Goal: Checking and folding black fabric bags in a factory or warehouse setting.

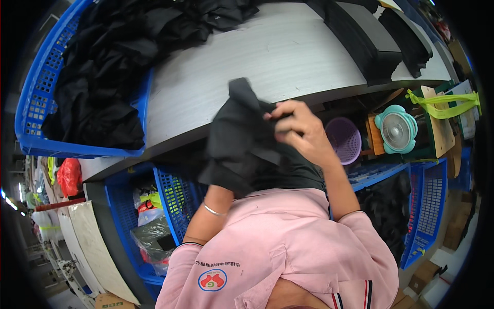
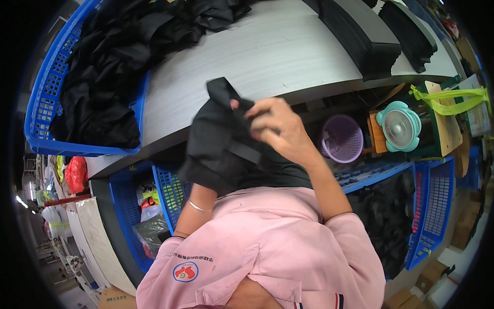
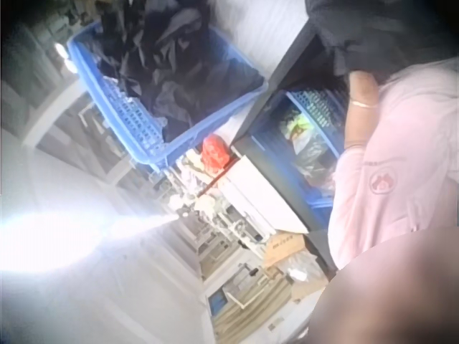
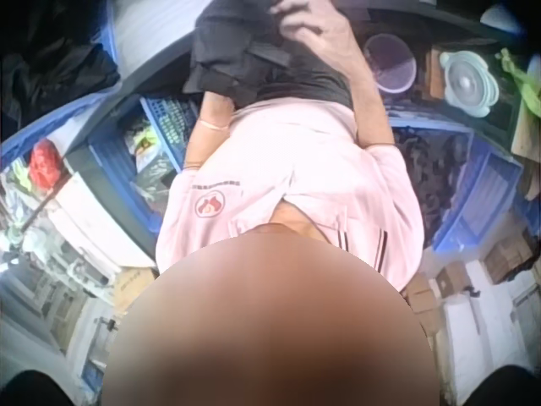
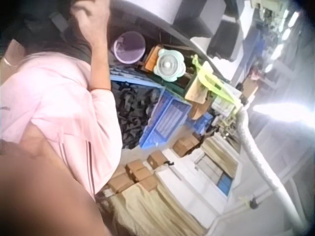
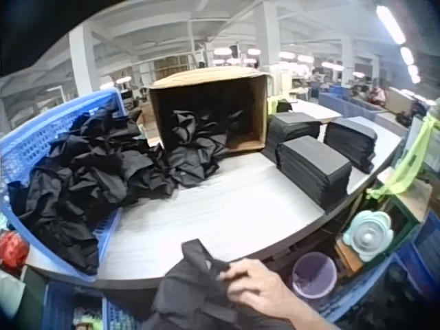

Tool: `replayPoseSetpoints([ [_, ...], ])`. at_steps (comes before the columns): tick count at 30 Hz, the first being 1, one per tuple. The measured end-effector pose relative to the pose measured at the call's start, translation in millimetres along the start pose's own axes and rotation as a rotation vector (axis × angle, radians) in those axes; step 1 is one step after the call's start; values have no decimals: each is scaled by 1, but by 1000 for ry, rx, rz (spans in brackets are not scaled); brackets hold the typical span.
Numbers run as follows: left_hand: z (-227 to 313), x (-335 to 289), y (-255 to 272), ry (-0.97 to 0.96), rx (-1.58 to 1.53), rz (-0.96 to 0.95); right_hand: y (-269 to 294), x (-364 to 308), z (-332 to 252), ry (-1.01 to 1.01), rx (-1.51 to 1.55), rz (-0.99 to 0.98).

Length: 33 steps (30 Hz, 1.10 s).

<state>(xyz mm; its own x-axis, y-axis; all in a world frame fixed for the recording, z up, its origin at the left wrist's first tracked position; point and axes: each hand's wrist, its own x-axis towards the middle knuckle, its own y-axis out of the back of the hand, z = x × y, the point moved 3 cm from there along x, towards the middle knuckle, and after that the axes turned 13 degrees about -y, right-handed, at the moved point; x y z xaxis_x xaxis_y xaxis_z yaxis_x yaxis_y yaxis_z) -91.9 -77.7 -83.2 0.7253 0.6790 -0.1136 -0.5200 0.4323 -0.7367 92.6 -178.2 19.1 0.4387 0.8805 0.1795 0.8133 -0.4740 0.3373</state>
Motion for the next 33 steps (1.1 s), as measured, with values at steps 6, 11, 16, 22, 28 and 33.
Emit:
replayPoseSetpoints([
  [6, 43, 8, 32, -10, -65, 31, 55, 14, -15, -40, -90, -48],
  [11, 40, 60, 16, -9, -109, 8, 68, 97, -4, -116, 224, 45],
  [16, 28, 80, -24, -129, 342, -39, 66, 174, 34, 31, 24, 384],
  [22, 86, 82, -11, -608, 782, 216, 44, 108, 35, -125, -143, 524],
  [28, 91, 153, -43, -581, 861, -61, -24, 80, 59, -367, 475, 221],
  [33, 72, 170, -31, -184, 682, -213, -24, 97, 58, -583, 731, -21],
])
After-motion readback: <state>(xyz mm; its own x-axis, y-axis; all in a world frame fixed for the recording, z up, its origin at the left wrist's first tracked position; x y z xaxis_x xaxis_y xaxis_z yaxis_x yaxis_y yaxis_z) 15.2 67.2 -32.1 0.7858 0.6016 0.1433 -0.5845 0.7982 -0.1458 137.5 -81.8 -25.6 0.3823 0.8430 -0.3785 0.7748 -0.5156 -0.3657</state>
